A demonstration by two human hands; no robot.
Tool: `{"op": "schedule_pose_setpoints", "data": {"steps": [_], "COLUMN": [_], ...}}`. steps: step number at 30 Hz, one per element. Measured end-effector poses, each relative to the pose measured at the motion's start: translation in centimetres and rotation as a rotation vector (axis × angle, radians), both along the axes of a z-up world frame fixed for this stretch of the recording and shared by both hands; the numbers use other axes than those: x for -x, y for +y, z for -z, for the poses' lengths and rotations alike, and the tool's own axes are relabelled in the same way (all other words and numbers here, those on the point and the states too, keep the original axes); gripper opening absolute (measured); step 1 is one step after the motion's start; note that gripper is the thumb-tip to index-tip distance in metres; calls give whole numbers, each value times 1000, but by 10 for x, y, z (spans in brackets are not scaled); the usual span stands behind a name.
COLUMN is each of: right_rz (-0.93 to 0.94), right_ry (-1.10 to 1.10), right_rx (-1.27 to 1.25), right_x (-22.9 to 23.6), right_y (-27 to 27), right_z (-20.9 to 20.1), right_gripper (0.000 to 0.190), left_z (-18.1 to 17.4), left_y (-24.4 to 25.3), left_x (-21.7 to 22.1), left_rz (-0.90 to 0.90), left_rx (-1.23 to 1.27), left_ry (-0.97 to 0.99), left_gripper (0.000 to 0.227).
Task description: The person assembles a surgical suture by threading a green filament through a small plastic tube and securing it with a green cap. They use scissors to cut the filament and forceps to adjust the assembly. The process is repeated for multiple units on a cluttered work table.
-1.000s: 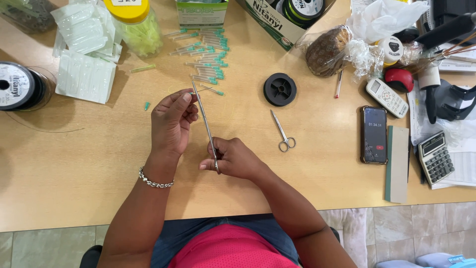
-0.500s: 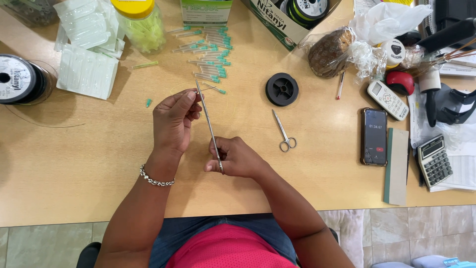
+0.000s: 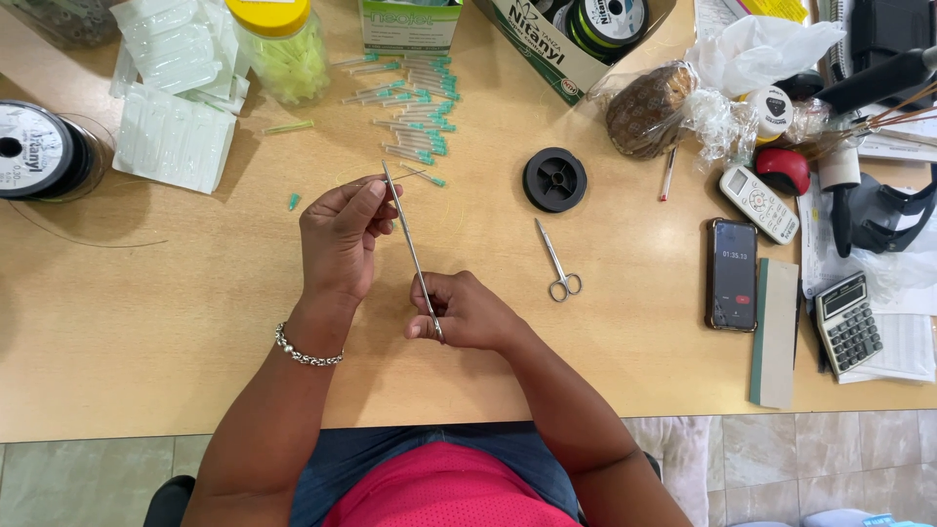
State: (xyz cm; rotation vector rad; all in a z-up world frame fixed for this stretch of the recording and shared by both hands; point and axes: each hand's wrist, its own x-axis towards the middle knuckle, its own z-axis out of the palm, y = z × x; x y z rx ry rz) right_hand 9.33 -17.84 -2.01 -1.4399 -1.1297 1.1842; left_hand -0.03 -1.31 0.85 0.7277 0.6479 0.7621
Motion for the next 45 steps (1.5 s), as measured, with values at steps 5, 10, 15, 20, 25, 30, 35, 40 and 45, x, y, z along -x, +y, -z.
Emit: {"op": "schedule_pose_setpoints", "data": {"steps": [5, 10, 15, 20, 25, 30, 35, 40, 45], "right_rz": [-5, -4, 15, 10, -107, -187, -155, 15, 76], "right_ry": [5, -17, -42, -37, 290, 564, 479, -105, -533], "right_rx": [-11, -27, -6, -14, -161, -220, -236, -81, 60], "right_x": [-1, -1, 0, 3, 11, 22, 18, 13, 14], "right_y": [0, 2, 2, -1, -4, -10, -3, 2, 5], "right_z": [-2, -4, -4, -5, 12, 8, 8, -7, -28], "right_gripper": [41, 40, 39, 37, 38, 47, 45, 41, 48], "left_z": [-2, -1, -4, 1, 18, 26, 14, 7, -8], "left_y": [0, 0, 0, 4, 5, 0, 2, 2, 1], "left_x": [1, 1, 1, 1, 4, 4, 4, 5, 9], "left_rz": [-2, -5, 1, 29, 124, 177, 103, -35, -66], "left_rx": [0, -7, -6, 42, 184, 279, 183, -53, -283], "left_ry": [-2, 3, 5, -39, -225, -333, -208, -69, 40], "left_gripper": [17, 18, 17, 13, 14, 13, 12, 10, 12]}}
